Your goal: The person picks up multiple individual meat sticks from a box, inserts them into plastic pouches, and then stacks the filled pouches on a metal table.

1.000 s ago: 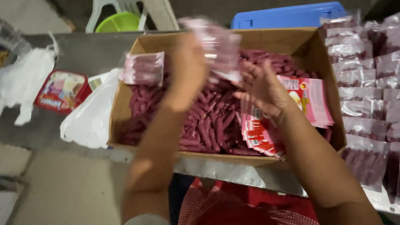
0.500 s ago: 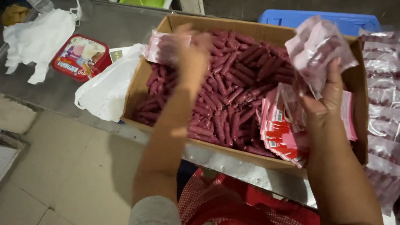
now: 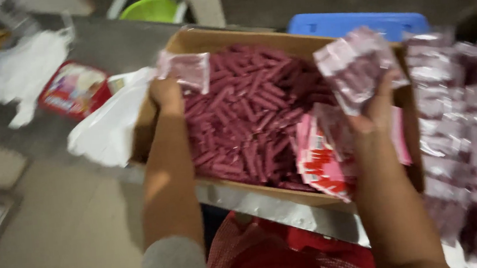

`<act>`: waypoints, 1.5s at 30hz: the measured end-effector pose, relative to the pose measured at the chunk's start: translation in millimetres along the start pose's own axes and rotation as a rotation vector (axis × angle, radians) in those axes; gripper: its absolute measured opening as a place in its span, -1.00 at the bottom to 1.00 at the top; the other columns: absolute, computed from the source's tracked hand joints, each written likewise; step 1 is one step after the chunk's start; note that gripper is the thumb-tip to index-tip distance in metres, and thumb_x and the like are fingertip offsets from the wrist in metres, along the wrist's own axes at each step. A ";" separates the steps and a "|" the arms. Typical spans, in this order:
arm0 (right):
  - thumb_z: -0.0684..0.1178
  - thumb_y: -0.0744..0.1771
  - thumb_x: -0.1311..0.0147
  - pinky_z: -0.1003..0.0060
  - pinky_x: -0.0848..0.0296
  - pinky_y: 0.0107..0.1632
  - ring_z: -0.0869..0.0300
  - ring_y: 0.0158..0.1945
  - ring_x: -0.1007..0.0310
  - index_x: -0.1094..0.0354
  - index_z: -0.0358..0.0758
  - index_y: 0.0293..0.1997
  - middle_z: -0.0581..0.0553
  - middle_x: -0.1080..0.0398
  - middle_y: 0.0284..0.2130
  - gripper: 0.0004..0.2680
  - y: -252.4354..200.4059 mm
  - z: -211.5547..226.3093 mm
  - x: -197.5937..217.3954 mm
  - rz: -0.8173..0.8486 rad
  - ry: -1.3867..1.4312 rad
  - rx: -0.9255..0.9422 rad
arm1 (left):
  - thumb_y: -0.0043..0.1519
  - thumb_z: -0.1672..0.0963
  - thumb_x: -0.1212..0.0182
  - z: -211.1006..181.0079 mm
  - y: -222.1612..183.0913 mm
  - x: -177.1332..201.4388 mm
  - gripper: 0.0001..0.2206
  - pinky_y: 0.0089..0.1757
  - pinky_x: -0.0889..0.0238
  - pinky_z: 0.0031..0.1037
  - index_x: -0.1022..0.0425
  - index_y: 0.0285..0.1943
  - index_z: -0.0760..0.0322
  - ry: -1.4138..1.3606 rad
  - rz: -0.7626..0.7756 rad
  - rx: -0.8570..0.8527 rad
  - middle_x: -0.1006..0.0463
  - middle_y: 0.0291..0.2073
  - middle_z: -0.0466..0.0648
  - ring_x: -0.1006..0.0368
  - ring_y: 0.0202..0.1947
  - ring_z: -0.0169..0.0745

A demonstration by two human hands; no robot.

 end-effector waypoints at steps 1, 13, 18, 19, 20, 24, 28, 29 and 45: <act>0.32 0.08 -0.38 -0.16 -0.69 0.15 -0.04 -0.12 -0.62 -0.55 -0.09 -0.11 -0.12 -0.58 -0.20 -0.56 3.5 0.1 0.1 0.049 -0.038 0.002 | 0.24 0.14 -0.19 6.6 1.6 17.5 -0.82 -0.12 -0.42 -0.09 -0.65 -0.06 0.24 -0.391 -0.162 0.198 -0.64 -0.28 0.28 -0.60 -0.11 0.30; 0.49 0.05 -0.16 -0.38 -0.36 0.30 -0.39 0.25 -0.36 -0.22 -0.29 0.36 -0.48 -0.34 0.22 -0.17 -37.0 4.8 -38.4 0.220 0.101 0.008 | 0.25 0.15 -0.16 -231.0 -113.3 270.9 -0.87 -0.32 -0.48 -0.30 -0.37 -0.09 0.25 -1.982 -0.069 0.464 -0.53 -0.26 0.02 -0.52 -0.35 -0.12; 0.47 0.02 -0.09 -0.26 -0.20 0.41 -0.27 0.41 -0.19 -0.02 -0.28 0.49 -0.46 -0.17 0.38 -0.08 -47.1 1.2 -52.0 0.331 0.077 -0.023 | 0.12 0.19 -0.26 -332.6 -140.2 201.9 -0.74 -0.32 -0.36 -0.34 -0.31 -0.08 0.22 -1.965 0.071 0.375 -0.48 -0.28 0.01 -0.45 -0.39 -0.13; 0.34 0.05 -0.27 -0.14 -0.27 0.42 -0.20 0.35 -0.29 -0.10 -0.33 0.44 -0.43 -0.27 0.31 -0.14 -40.8 -0.3 -49.3 0.399 0.115 -0.011 | 0.11 0.19 -0.22 -344.7 -147.0 196.9 -0.72 -0.19 -0.35 -0.33 -0.35 -0.01 0.17 -1.755 0.109 0.224 -0.52 -0.21 0.02 -0.48 -0.28 -0.10; 0.21 0.07 -0.45 -0.01 -0.34 0.42 -0.13 0.29 -0.39 -0.18 -0.39 0.39 -0.41 -0.36 0.24 -0.20 -34.5 -2.3 -46.5 0.464 0.155 0.001 | 0.11 0.19 -0.17 -358.2 -154.3 189.9 -0.68 -0.06 -0.34 -0.32 -0.39 0.07 0.11 -1.539 0.147 0.085 -0.56 -0.14 0.02 -0.52 -0.18 -0.06; 0.02 0.10 -0.48 -0.14 -0.41 0.34 -0.15 0.24 -0.45 -0.40 -0.36 0.20 -0.35 -0.48 0.10 -0.43 -7.9 -20.8 -13.5 0.303 0.142 -0.206 | 0.23 0.23 -0.18 -332.6 -140.6 162.5 -0.64 0.16 -0.37 -0.41 -0.29 0.21 0.34 -1.899 0.039 -0.148 -0.51 0.04 0.12 -0.50 0.06 -0.12; 0.05 0.06 -0.43 -0.30 -0.52 0.18 -0.22 0.17 -0.51 -0.43 -0.27 0.20 -0.34 -0.52 0.10 -0.41 -10.5 -5.9 -4.6 0.049 0.126 -0.056 | 0.14 0.22 -0.18 -182.4 -87.5 127.7 -0.72 0.00 -0.32 -0.36 -0.41 0.05 0.23 -1.475 -0.331 0.133 -0.50 -0.11 0.02 -0.48 -0.13 -0.11; 0.08 0.01 -0.45 -0.28 -0.52 0.20 -0.21 0.20 -0.50 -0.42 -0.27 0.22 -0.33 -0.51 0.14 -0.34 -18.2 -2.6 -10.8 0.048 0.122 -0.020 | 0.14 0.30 -0.09 -134.0 -74.7 105.9 -0.68 -0.05 -0.35 -0.35 -0.37 0.08 0.23 -1.418 -0.406 0.299 -0.51 -0.13 0.02 -0.48 -0.15 -0.11; 0.15 0.04 -0.34 -0.29 -0.41 0.34 -0.19 0.34 -0.41 -0.43 -0.15 0.24 -0.26 -0.47 0.22 -0.37 -38.7 11.4 -24.0 -0.005 0.146 0.021 | 0.35 0.15 -0.08 13.8 -1.7 4.5 -0.46 0.04 -0.37 -0.30 -0.13 0.54 -0.16 0.092 0.580 0.316 -0.39 0.35 -0.28 -0.34 0.32 -0.15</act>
Point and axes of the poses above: each hand's wrist, its own y-axis towards the middle knuckle, its own x-axis out of the back of the hand, z = x × y, the point moved 8 cm from there along y, towards the middle knuckle
